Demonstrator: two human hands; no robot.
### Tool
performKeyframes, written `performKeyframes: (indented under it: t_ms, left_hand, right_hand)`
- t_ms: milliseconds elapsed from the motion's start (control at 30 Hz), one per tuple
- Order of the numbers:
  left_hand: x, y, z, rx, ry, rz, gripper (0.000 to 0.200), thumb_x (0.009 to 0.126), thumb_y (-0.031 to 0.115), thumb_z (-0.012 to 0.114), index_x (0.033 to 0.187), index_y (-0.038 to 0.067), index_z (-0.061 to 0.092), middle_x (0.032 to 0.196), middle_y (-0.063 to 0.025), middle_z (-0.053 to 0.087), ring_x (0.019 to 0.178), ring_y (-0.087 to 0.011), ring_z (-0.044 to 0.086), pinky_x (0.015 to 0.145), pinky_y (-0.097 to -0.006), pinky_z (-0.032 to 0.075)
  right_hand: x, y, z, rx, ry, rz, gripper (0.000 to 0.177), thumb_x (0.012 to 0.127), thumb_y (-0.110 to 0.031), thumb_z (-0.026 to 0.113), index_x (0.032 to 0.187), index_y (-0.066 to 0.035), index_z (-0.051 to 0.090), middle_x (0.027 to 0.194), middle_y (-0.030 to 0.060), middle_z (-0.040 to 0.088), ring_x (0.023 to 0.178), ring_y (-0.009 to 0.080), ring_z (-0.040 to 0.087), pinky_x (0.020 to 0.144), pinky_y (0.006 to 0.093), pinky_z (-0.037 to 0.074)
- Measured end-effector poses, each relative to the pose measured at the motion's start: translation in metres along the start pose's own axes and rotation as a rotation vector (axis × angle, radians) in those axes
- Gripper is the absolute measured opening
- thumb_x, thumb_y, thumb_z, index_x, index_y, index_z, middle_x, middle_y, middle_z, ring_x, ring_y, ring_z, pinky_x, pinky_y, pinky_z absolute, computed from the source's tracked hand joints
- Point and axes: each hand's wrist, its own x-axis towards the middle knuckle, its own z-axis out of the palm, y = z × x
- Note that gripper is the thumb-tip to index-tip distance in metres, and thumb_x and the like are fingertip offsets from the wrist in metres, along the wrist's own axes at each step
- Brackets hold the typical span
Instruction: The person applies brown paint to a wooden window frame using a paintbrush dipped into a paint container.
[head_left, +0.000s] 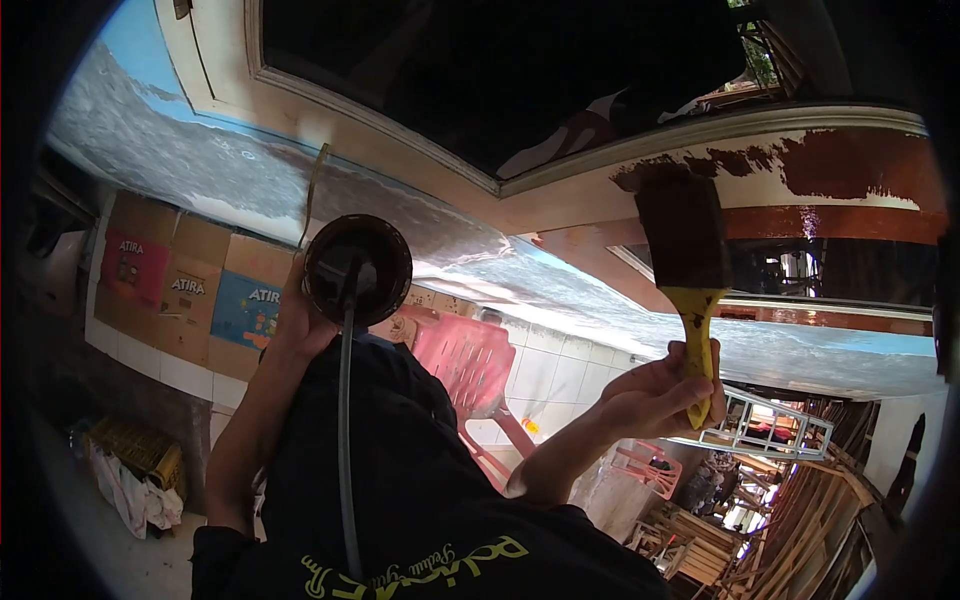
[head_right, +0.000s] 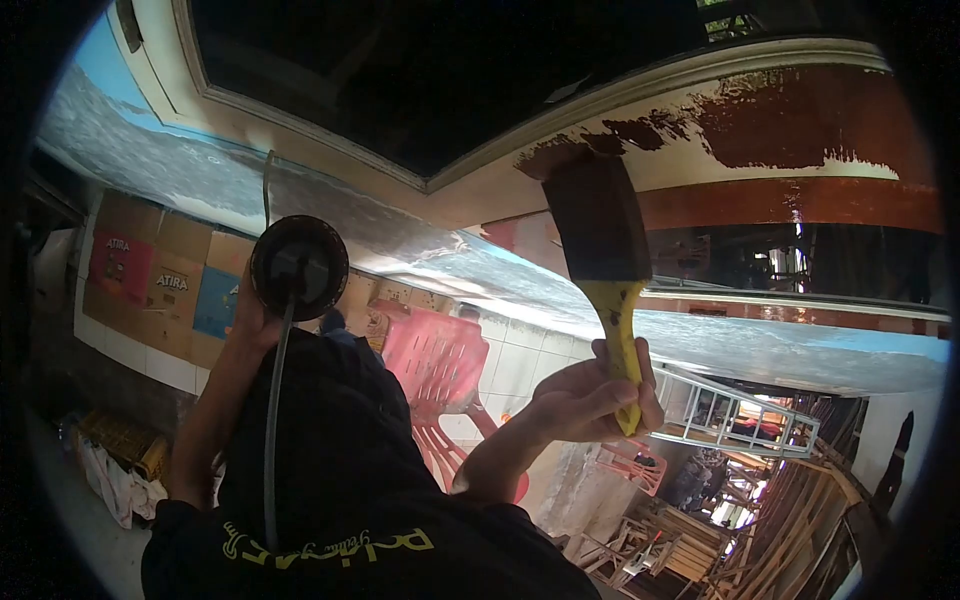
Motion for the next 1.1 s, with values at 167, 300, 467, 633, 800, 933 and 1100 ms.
performKeyframes:
  t_ms: [167, 300, 467, 633, 800, 933, 1100]
  left_hand:
    - [0.002, 0.000, 0.004, 0.002, 0.019, -0.008, 0.053, 0.092, 0.050, 0.037, 0.123, 0.009, 0.051, 0.118, -0.0107, 0.056, 0.105, -0.0245, 0.057, 0.078, -0.0403, 0.054]
    - [0.004, -0.002, 0.008, 0.002, 0.017, -0.017, 0.052, 0.092, 0.050, 0.038, 0.122, 0.009, 0.051, 0.116, -0.0104, 0.058, 0.103, -0.0238, 0.059, 0.076, -0.0403, 0.055]
    - [0.006, -0.002, 0.008, -0.015, 0.034, -0.003, 0.051, 0.092, 0.048, 0.040, 0.121, 0.008, 0.052, 0.114, -0.0102, 0.059, 0.101, -0.0226, 0.060, 0.075, -0.0394, 0.056]
    - [0.006, 0.001, 0.006, -0.028, -0.063, -0.016, 0.051, 0.092, 0.048, 0.039, 0.122, 0.008, 0.051, 0.116, -0.0106, 0.058, 0.104, -0.0232, 0.059, 0.079, -0.0414, 0.054]
    - [0.007, -0.003, 0.006, -0.026, 0.020, -0.019, 0.053, 0.092, 0.049, 0.039, 0.123, 0.008, 0.050, 0.118, -0.0109, 0.057, 0.106, -0.0239, 0.057, 0.080, -0.0422, 0.053]
    - [0.009, -0.003, 0.004, -0.046, 0.041, -0.026, 0.053, 0.092, 0.050, 0.038, 0.125, 0.009, 0.048, 0.120, -0.0108, 0.055, 0.108, -0.0247, 0.056, 0.082, -0.0426, 0.052]
    - [0.009, -0.001, 0.000, -0.026, -0.027, -0.019, 0.053, 0.092, 0.049, 0.038, 0.126, 0.010, 0.047, 0.121, -0.0106, 0.055, 0.109, -0.0250, 0.055, 0.085, -0.0434, 0.051]
  right_hand:
    - [-0.003, -0.003, 0.007, 0.133, 0.013, 0.007, 0.021, 0.095, -0.025, 0.044, 0.103, -0.008, 0.034, 0.100, 0.0226, 0.057, 0.075, 0.0219, 0.064, 0.061, 0.0244, 0.056]
    - [-0.005, -0.004, 0.025, 0.080, -0.002, -0.029, 0.020, 0.095, -0.023, 0.044, 0.103, -0.007, 0.034, 0.100, 0.0248, 0.058, 0.069, 0.0234, 0.065, 0.060, 0.0245, 0.056]
    - [-0.001, -0.002, 0.010, -0.012, 0.023, -0.017, 0.021, 0.095, -0.024, 0.044, 0.102, -0.007, 0.034, 0.100, 0.0238, 0.057, 0.071, 0.0234, 0.064, 0.059, 0.0243, 0.055]
    - [0.004, -0.008, 0.012, 0.074, 0.117, 0.017, 0.024, 0.095, -0.028, 0.045, 0.100, -0.006, 0.034, 0.098, 0.0227, 0.057, 0.070, 0.0211, 0.064, 0.058, 0.0236, 0.055]
    - [0.008, -0.011, 0.025, 0.037, 0.059, -0.037, 0.025, 0.095, -0.027, 0.044, 0.100, -0.005, 0.034, 0.097, 0.0257, 0.057, 0.066, 0.0208, 0.064, 0.056, 0.0218, 0.055]
    - [0.011, -0.009, 0.021, -0.023, 0.084, -0.055, 0.023, 0.095, -0.025, 0.044, 0.100, -0.005, 0.034, 0.097, 0.0249, 0.057, 0.068, 0.0207, 0.064, 0.057, 0.0217, 0.055]
    - [0.015, -0.014, 0.019, 0.071, 0.168, -0.030, 0.020, 0.095, -0.025, 0.047, 0.095, -0.007, 0.038, 0.094, 0.0200, 0.060, 0.069, 0.0158, 0.060, 0.059, 0.0223, 0.049]
